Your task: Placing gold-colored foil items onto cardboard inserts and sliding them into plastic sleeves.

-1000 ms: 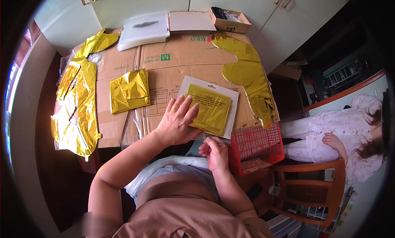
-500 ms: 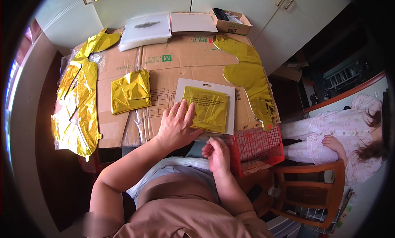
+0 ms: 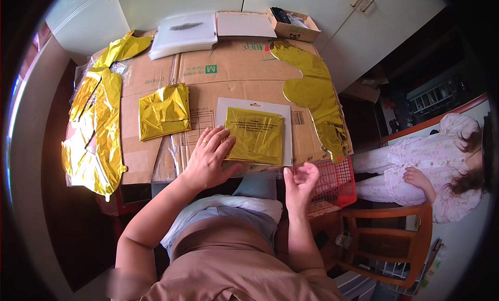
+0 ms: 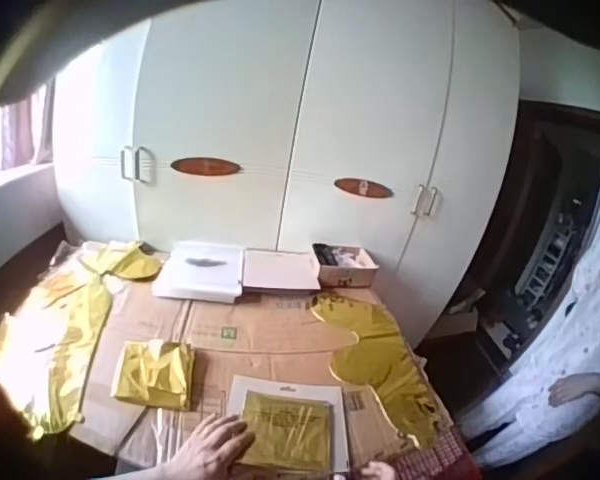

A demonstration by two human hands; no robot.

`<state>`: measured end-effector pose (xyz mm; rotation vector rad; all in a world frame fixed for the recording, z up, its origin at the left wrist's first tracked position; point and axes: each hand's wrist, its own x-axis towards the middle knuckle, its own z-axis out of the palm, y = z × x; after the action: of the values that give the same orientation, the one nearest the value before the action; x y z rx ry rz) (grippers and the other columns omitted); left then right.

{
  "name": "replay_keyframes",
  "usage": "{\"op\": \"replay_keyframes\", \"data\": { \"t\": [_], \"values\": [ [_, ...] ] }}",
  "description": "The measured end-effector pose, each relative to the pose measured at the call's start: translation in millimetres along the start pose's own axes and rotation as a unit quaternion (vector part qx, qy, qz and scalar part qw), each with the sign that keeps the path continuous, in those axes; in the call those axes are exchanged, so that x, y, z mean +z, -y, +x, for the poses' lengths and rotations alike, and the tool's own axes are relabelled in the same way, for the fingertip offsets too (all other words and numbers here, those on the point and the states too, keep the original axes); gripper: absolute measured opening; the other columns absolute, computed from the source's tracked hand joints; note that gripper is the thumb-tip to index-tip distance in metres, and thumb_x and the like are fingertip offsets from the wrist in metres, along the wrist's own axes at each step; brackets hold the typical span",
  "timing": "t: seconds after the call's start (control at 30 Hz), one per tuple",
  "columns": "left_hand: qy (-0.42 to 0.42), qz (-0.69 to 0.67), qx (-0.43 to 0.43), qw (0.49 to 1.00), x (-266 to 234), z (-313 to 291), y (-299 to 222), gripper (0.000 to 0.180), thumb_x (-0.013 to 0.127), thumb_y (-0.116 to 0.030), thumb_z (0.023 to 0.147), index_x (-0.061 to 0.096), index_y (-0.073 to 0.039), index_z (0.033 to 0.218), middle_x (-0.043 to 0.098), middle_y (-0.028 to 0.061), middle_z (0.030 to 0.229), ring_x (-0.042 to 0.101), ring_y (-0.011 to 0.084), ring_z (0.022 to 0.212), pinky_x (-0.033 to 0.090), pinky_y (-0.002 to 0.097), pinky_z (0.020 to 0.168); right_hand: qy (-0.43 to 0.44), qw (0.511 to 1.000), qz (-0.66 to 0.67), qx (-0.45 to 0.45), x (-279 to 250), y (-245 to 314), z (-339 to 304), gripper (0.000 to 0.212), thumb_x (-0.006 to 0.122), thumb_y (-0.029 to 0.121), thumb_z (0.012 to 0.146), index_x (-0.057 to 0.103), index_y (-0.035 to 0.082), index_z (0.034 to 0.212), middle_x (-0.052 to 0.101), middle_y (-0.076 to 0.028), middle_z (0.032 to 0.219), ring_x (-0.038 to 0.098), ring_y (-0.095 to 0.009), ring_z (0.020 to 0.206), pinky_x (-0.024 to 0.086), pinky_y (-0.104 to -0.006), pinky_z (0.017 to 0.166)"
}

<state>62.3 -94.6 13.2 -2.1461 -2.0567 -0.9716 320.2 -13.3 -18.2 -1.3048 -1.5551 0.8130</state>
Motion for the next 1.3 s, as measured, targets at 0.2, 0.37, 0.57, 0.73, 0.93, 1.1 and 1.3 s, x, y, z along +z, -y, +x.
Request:
{"op": "replay_keyframes", "data": {
  "t": [0.2, 0.37, 0.57, 0.73, 0.93, 1.1, 1.3],
  "values": [
    [-0.011, -0.006, 0.028, 1.0, -8, -5, -2, 0.056, 0.082, -0.029, 0.08, 0.064, -0.006, 0.128, 0.058, 0.0198, 0.137, 0.051, 0.0408, 0.135, 0.037, 0.0548, 0.116, 0.16, 0.897, -0.211, -0.353, -10, 26, 29, 0.06, 0.082, 0.013, 0.082, 0.059, 0.008, 0.137, 0.053, -0.017, 0.141, 0.054, -0.038, 0.126, 0.045, -0.0478, 0.105],
    [-0.007, 0.002, 0.068, 0.998, -7, -15, 4, 0.04, 0.079, -0.028, 0.084, 0.069, -0.009, 0.117, 0.062, 0.0169, 0.13, 0.057, 0.039, 0.128, 0.042, 0.055, 0.111, 0.194, 0.835, -0.267, -0.441, -8, 30, 50, 0.03, 0.074, 0.015, 0.089, 0.072, 0.009, 0.117, 0.07, -0.012, 0.122, 0.064, -0.03, 0.114, 0.052, -0.0418, 0.097],
    [-0.005, -0.022, 0.062, 0.998, -15, -14, 4, 0.041, 0.082, -0.03, 0.082, 0.068, -0.007, 0.112, 0.062, 0.0139, 0.116, 0.057, 0.0361, 0.126, 0.041, 0.0523, 0.112, 0.181, 0.843, -0.238, -0.446, -4, 28, 54, 0.024, 0.075, 0.013, 0.087, 0.074, 0.008, 0.11, 0.071, -0.011, 0.118, 0.066, -0.029, 0.11, 0.054, -0.0408, 0.094],
    [0.039, -0.04, 0.008, 0.998, -29, 31, 4, 0.06, 0.076, -0.043, 0.086, 0.061, -0.004, 0.128, 0.058, 0.0193, 0.13, 0.048, 0.0383, 0.137, 0.034, 0.0514, 0.118, 0.171, 0.865, -0.222, -0.417, -7, 29, 51, 0.024, 0.076, 0.011, 0.085, 0.074, 0.008, 0.108, 0.072, -0.011, 0.117, 0.066, -0.029, 0.109, 0.054, -0.0409, 0.094],
    [0.077, 0.076, -0.026, 0.994, 9, 50, 30, 0.086, 0.06, -0.059, 0.092, 0.041, 0.001, 0.151, 0.042, 0.0199, 0.156, 0.032, 0.0384, 0.15, 0.023, 0.0525, 0.124, 0.168, 0.885, -0.197, -0.386, 2, 28, 52, 0.024, 0.076, 0.01, 0.084, 0.075, 0.006, 0.108, 0.075, -0.011, 0.113, 0.069, -0.03, 0.104, 0.056, -0.0405, 0.092],
    [0.07, 0.135, -0.018, 0.988, 17, 39, 33, 0.091, 0.052, -0.065, 0.093, 0.038, 0.003, 0.154, 0.036, 0.022, 0.161, 0.029, 0.0386, 0.152, 0.02, 0.0552, 0.123, 0.143, 0.891, -0.187, -0.388, 6, 22, 54, 0.018, 0.077, 0.01, 0.084, 0.076, 0.004, 0.1, 0.076, -0.012, 0.11, 0.069, -0.029, 0.104, 0.056, -0.0401, 0.092],
    [0.09, 0.132, -0.012, 0.987, 12, 31, 33, 0.097, 0.048, -0.07, 0.094, 0.033, 0.005, 0.155, 0.029, 0.0289, 0.162, 0.024, 0.0419, 0.153, 0.015, 0.0547, 0.125, 0.146, 0.901, -0.176, -0.368, 6, 22, 51, 0.014, 0.076, 0.006, 0.083, 0.076, 0.002, 0.097, 0.076, -0.012, 0.108, 0.07, -0.029, 0.102, 0.056, -0.0401, 0.091]
  ]
}}
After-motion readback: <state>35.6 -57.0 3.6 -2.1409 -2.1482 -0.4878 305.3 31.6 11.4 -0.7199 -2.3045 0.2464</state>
